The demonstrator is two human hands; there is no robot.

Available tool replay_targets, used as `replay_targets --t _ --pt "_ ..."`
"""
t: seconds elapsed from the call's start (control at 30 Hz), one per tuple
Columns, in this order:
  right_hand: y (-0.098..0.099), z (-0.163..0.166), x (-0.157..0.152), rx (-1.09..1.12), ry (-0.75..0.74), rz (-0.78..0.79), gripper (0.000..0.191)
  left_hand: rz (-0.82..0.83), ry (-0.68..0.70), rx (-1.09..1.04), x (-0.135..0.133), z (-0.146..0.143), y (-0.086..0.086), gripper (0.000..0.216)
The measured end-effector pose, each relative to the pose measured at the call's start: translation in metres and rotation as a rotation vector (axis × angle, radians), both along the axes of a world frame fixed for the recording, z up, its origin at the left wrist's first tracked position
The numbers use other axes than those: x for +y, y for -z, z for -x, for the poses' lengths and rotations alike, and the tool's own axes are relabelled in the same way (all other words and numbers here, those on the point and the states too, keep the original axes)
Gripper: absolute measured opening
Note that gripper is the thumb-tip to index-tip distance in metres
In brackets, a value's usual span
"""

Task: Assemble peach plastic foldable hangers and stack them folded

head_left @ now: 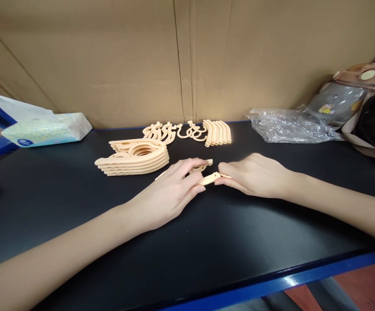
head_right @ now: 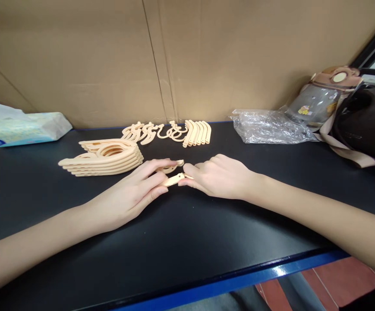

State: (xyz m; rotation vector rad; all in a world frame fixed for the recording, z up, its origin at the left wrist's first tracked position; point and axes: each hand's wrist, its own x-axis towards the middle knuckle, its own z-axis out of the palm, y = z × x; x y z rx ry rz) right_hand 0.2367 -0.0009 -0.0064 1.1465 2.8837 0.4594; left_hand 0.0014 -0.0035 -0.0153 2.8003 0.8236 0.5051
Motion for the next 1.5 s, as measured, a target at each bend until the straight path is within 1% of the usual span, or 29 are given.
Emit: replay_targets --t 0.2,0.3,0.53,0.77,0.87,1.03,1.2,1.3,1.4,1.5 --pt "0.0037 -0.0032 0.0003 -0.061 -0.11 -0.229 0.048 0.008 -0.012 0.013 0.0002 -0.0003 0.0008 0.029" --pt "0.0031 -0.0031 -0.0007 -0.069 -0.142 -0.299 0.048 0.013 -0.009 0.01 -0.0003 -0.0006 -0.0001 0.029" --pt "0.0012 -0.0031 -0.0014 0.004 -0.17 -0.324 0.047 0.007 0.009 -0.001 -0.0003 0.0 -0.0011 0.028" --pt "0.0004 -0.0035 -0.0006 0.047 -0.194 -0.334 0.048 -0.011 0.03 0.028 0.0001 0.0005 -0.0006 0.026" --pt "0.001 -0.0026 -0.0006 0.058 -0.201 -0.336 0.046 -0.009 0.033 0.042 -0.0004 0.0019 -0.0012 0.026" --pt "0.0021 -0.0013 -0.0018 0.074 -0.189 -0.292 0.042 0.007 0.037 0.047 0.001 0.0018 -0.0013 0.027" --pt "0.0025 -0.0018 -0.0002 0.08 -0.128 -0.155 0.043 -0.007 0.035 0.044 0.0022 0.0007 -0.0002 0.025" --pt "0.0031 -0.0033 0.0035 0.12 -0.132 -0.062 0.039 -0.022 0.031 0.051 0.0013 0.0002 -0.0002 0.025" --pt "0.0029 -0.0059 0.0072 0.173 -0.155 0.019 0.036 -0.039 -0.027 0.051 0.0006 -0.0001 -0.0005 0.026" --pt "0.0015 -0.0083 0.0073 0.229 -0.207 0.072 0.023 0.031 -0.139 -0.008 0.0017 0.0003 -0.0002 0.028"
